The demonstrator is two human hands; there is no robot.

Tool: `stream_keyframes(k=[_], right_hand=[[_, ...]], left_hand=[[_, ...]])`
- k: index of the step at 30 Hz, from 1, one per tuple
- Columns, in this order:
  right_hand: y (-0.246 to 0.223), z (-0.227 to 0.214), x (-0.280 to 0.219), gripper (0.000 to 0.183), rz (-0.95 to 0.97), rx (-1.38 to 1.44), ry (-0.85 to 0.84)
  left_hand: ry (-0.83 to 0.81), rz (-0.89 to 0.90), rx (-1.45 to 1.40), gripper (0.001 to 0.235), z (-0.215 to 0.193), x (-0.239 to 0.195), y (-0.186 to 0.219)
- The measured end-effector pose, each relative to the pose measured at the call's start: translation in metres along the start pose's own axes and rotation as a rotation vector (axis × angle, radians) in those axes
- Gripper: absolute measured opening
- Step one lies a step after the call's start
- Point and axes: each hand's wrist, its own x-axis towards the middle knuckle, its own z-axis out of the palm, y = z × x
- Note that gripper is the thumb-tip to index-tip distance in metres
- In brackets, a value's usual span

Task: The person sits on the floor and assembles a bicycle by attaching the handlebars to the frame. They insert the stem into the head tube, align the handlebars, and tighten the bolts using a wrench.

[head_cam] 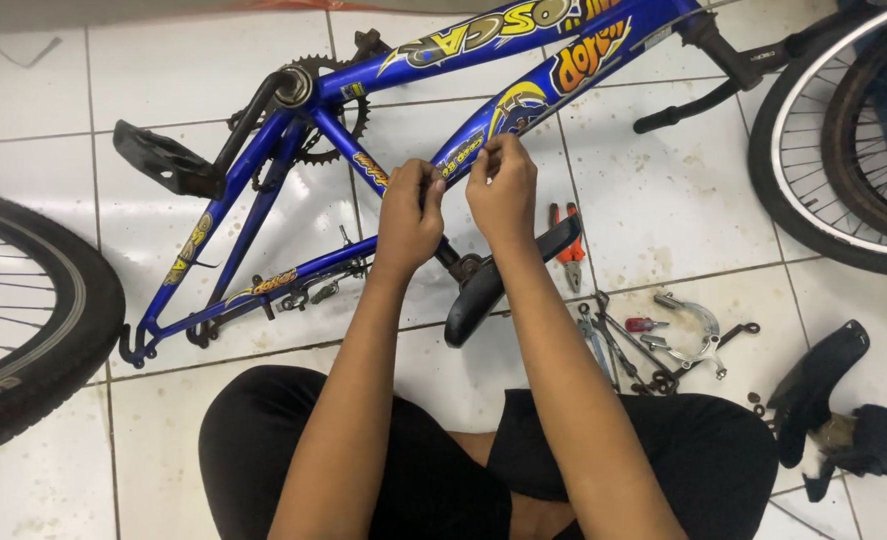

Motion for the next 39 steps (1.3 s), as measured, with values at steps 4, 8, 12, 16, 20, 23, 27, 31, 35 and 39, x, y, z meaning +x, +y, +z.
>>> stream_keyframes(k=[4, 8, 12, 16, 20, 23, 27, 31, 35, 39], right_hand=[[-0.003, -0.001, -0.001, 0.005, -0.017, -0.006, -0.007], [-0.001, -0.001, -0.001, 0.006, -0.033, -0.015, -0.024], [0.003, 0.002, -0.001, 0.007, -0.052, -0.022, -0.017], [0.002, 0.002, -0.003, 0.006, -0.064, -0.021, -0.023], [-0.003, 0.002, -0.001, 0.005, -0.053, -0.01, 0.002], [-0.003, -0.003, -0.002, 0.007, -0.026, -0.003, 0.002], [0.001, 0.0, -0.001, 0.005, 0.001, 0.032, 0.009], [-0.005, -0.002, 0.0, 0.007, 0.04, 0.033, 0.011], [-0.003, -0.001, 0.0, 0.007, 0.057, 0.035, 0.013], [-0.005, -0.001, 0.001, 0.008, 0.062, 0.035, -0.001]], left_hand=[[0.0, -0.12, -0.142, 0.006, -0.014, 0.004, 0.005], [-0.034, -0.167, -0.079, 0.007, -0.05, 0.015, 0.008], [0.082, -0.166, 0.156, 0.011, -0.099, 0.013, 0.044], [0.002, -0.274, 0.341, 0.017, -0.116, -0.003, 0.054], [-0.08, -0.213, 0.228, 0.025, -0.09, -0.017, 0.04], [-0.138, -0.175, 0.196, 0.026, -0.061, -0.018, 0.029], [-0.197, -0.061, 0.271, 0.02, -0.035, -0.009, 0.017], [-0.147, 0.007, 0.374, 0.025, -0.02, -0.007, 0.015], [-0.024, 0.128, 0.451, 0.019, -0.017, -0.008, 0.016], [0.01, 0.15, 0.431, 0.025, -0.017, -0.007, 0.02]])
